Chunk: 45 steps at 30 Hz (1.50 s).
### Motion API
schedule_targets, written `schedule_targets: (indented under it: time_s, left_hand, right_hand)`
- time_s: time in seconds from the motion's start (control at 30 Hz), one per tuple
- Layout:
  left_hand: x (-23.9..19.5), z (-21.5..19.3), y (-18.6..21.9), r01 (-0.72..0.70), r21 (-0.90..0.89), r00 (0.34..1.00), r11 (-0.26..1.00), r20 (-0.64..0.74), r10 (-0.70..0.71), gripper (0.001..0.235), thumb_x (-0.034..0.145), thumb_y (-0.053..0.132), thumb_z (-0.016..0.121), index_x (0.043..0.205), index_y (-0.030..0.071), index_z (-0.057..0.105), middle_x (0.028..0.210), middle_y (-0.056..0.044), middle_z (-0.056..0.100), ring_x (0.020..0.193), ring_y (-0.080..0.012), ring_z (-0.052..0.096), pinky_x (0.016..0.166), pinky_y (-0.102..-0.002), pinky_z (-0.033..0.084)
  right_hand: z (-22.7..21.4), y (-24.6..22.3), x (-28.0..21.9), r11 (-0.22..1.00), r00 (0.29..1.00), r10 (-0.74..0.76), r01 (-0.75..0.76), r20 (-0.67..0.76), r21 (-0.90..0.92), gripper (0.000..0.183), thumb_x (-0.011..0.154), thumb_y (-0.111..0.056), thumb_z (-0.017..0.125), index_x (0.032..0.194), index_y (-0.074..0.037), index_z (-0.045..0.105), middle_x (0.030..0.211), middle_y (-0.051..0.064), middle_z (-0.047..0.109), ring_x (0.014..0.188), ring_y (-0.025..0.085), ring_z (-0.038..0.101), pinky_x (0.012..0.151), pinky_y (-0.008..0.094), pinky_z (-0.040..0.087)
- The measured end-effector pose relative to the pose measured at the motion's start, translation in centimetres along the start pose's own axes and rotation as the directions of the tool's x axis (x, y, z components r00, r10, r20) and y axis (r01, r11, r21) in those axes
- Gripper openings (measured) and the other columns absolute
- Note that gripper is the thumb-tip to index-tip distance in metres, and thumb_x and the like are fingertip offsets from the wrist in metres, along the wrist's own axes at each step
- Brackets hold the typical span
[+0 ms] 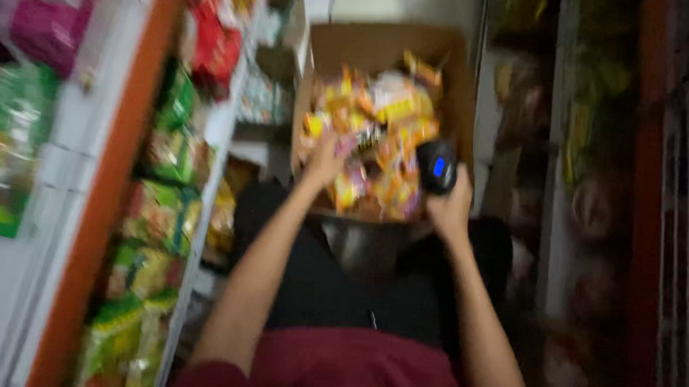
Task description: The person holds a barcode scanner device and handles instant noodle packages from a shelf and a box on the floor, scanning individual packages one at a time and placing some back onto shelves.
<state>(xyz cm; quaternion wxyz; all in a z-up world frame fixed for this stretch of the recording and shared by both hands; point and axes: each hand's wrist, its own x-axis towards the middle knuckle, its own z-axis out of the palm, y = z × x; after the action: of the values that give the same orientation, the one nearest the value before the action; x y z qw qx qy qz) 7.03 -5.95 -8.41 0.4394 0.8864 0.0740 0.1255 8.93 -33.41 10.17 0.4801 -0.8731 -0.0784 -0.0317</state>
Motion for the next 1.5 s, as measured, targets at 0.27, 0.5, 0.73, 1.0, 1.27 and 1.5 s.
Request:
schedule_targets:
  time_s: [0.27, 0.5, 0.73, 1.0, 1.27, 1.5]
  left_hand:
    - [-1.1, -1.3, 1.3, 0.555, -0.668, 0.794, 0.495, 0.248, -0.555, 0.029, 0.094, 0.025, 0.072, 0.112, 0.003, 0.068, 0.085, -0.003, 0.064, 0.057, -0.0158, 0.067, 0.047, -0.029, 0.055]
    - [-0.9, -0.8, -0.8, 0.552, -0.615, 0.787, 0.563, 0.163, -0.595, 0.031, 0.093, 0.024, 0.077, 0.109, 0.001, 0.065, 0.082, -0.005, 0.061, 0.056, -0.0123, 0.058, 0.045, -0.029, 0.050]
    - [3.9, -1.3, -0.7, 0.597, -0.712, 0.704, 0.371, 0.241, -0.668, 0.036, 0.095, 0.032, 0.071, 0.112, 0.002, 0.060, 0.090, -0.008, 0.068, 0.056, -0.0166, 0.068, 0.047, -0.029, 0.054]
    - [1.6, -0.8, -1.0, 0.605, -0.686, 0.695, 0.403, 0.208, -0.689, 0.038, 0.099, 0.031, 0.066, 0.119, 0.002, 0.053, 0.097, -0.013, 0.067, 0.068, -0.0196, 0.072, 0.058, -0.030, 0.060]
    - [6.1, -0.7, 3.3, 0.379, -0.552, 0.908, 0.743, 0.067, -0.413, 0.046, 0.094, 0.018, 0.065, 0.135, 0.005, 0.050, 0.124, -0.014, 0.059, 0.101, -0.0215, 0.063, 0.086, -0.034, 0.055]
    - [1.6, 8.0, 8.7, 0.460, 0.341, 0.594, 0.820, 0.568, -0.569, 0.097, 0.080, 0.033, 0.087, 0.150, 0.013, 0.022, 0.150, -0.026, 0.031, 0.130, -0.0484, 0.045, 0.107, -0.059, 0.039]
  right_hand:
    - [2.8, 2.8, -1.5, 0.810, 0.847, 0.393, -0.504, 0.359, 0.300, 0.030, 0.083, -0.012, 0.080, 0.110, -0.002, 0.072, 0.087, 0.004, 0.073, 0.076, 0.016, 0.071, 0.069, 0.031, 0.055]
    - [5.8, 6.0, 2.6, 0.599, 0.622, 0.638, -0.771, 0.454, 0.216, 0.019, 0.085, -0.011, 0.072, 0.103, -0.005, 0.068, 0.079, 0.004, 0.068, 0.064, 0.016, 0.064, 0.054, 0.030, 0.050]
    - [5.7, 3.3, 6.0, 0.512, 0.659, 0.553, -0.751, 0.510, 0.417, 0.014, 0.087, -0.008, 0.072, 0.099, -0.007, 0.064, 0.079, 0.002, 0.067, 0.062, 0.014, 0.063, 0.054, 0.029, 0.050]
    - [3.6, 2.6, 3.6, 0.493, 0.630, 0.642, -0.776, 0.437, 0.393, 0.011, 0.087, -0.011, 0.072, 0.094, -0.005, 0.067, 0.072, 0.004, 0.065, 0.059, 0.015, 0.061, 0.054, 0.029, 0.050]
    - [3.2, 4.3, 3.3, 0.502, 0.627, 0.663, -0.777, 0.409, 0.378, 0.013, 0.089, -0.012, 0.072, 0.095, 0.000, 0.070, 0.074, 0.006, 0.068, 0.060, 0.014, 0.063, 0.056, 0.028, 0.050]
    - [2.8, 5.8, 4.6, 0.477, 0.720, 0.620, -0.661, 0.310, 0.580, 0.011, 0.087, -0.005, 0.071, 0.096, -0.001, 0.067, 0.078, 0.005, 0.067, 0.063, 0.014, 0.063, 0.058, 0.029, 0.052]
